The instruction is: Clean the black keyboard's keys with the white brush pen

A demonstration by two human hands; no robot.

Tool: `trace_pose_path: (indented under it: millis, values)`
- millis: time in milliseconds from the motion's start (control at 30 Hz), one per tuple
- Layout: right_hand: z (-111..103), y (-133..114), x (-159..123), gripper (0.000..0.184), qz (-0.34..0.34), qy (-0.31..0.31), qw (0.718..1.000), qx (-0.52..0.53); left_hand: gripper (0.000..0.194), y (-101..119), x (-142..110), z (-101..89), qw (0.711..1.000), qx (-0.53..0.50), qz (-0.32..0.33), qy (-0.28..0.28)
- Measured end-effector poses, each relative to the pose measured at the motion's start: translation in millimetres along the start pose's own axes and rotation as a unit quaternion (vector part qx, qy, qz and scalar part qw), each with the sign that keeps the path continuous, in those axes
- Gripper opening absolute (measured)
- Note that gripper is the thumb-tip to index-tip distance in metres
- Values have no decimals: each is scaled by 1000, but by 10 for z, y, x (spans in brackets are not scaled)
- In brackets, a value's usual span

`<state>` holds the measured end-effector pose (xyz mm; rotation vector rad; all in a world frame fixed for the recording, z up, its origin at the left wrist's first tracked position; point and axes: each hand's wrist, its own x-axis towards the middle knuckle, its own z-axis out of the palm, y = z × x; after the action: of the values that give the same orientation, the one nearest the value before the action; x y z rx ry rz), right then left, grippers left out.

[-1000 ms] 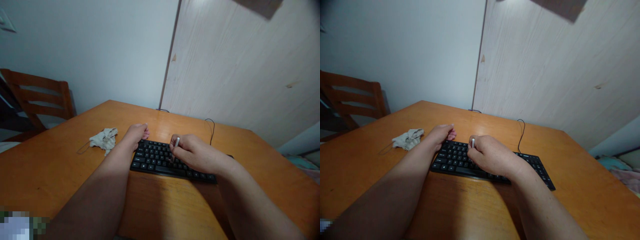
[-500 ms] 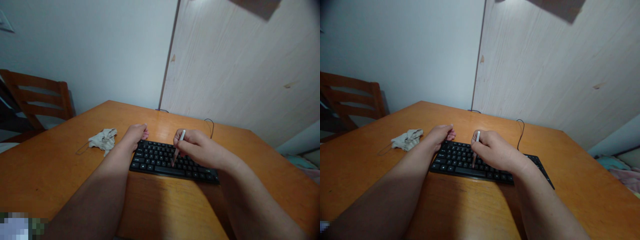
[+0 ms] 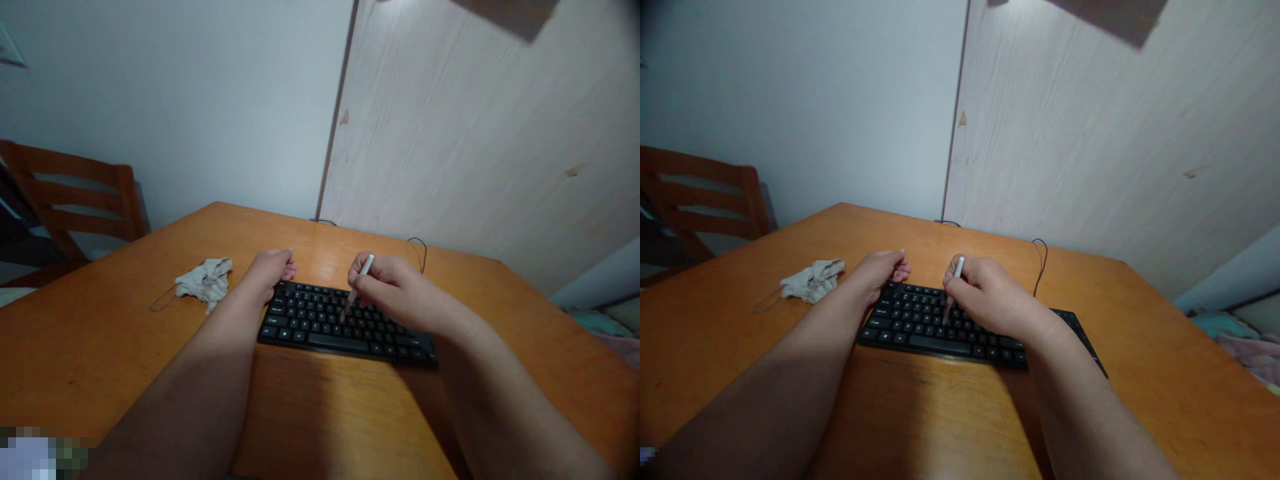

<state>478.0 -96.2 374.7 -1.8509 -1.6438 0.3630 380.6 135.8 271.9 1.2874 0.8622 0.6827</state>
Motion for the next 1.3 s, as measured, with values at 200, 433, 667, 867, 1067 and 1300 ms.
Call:
trace_pose_path:
  millis: [200,433,667,867,1067,1300]
  values:
    - [30,202,79,22,32,99,992,-66,27,13,-28,2,1000,-1,-1,0]
    - [108,203,102,16,44,83,989,-112,28,29,-53,0,1000,3,-2,2]
    - [97,153,63,22,14,21,998,-52,29,31,-44,5,1000,8,-4,3]
    - [43,68,35,21,10,-19,997,-72,27,30,-45,2,1000,0,-2,1]
    - [-9,-31,-27,21,3,-69,993,-92,28,11,-12,-1,1000,-8,-5,-2]
    - [-46,-59,-68,20,11,-107,990,-91,27,-8,22,-6,1000,-7,-6,-2]
